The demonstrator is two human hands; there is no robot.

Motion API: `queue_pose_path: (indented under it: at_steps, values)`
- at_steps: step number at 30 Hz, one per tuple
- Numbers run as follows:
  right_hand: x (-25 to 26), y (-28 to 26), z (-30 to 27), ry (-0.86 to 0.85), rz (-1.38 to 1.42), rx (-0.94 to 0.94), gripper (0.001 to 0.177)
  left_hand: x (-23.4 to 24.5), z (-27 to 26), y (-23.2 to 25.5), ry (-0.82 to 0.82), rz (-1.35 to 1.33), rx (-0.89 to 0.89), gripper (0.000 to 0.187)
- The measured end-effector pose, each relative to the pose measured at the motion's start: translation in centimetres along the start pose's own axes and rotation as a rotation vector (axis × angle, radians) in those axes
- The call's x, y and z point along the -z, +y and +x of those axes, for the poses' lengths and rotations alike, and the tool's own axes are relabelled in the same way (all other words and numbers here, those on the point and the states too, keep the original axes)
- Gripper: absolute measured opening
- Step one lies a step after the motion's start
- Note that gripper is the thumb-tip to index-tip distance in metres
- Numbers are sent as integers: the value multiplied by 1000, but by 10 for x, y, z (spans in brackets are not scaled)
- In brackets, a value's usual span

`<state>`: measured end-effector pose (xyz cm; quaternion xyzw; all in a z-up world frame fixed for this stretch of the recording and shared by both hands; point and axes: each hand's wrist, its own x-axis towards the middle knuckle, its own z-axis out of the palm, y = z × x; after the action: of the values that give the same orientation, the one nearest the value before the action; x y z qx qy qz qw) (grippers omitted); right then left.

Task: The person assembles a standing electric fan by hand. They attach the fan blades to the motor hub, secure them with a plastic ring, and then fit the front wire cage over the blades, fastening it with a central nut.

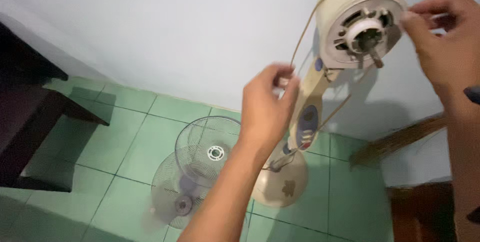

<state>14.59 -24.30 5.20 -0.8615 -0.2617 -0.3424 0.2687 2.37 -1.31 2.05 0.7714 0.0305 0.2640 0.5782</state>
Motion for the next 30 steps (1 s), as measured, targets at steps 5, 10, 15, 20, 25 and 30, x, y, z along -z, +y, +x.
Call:
queue_pose_path:
  at_steps: [5,10,15,20,25,30]
  values:
    - [-11,-17,16,-106,-21,-349,25,-48,44,36,-13,-10,168,22]
    - [-14,-32,24,-114,143,-365,22,-77,63,41,9,-19,254,28]
    - [-18,-37,26,-56,186,-363,21,-89,73,51,33,93,349,32]
    - [-17,-40,25,-52,242,-426,19,-93,74,57,62,106,392,34]
    - [-11,-30,19,-20,260,-332,17,-84,74,55,34,110,362,30]
    - [-3,-18,3,134,116,-142,22,-63,72,28,311,331,-201,40]
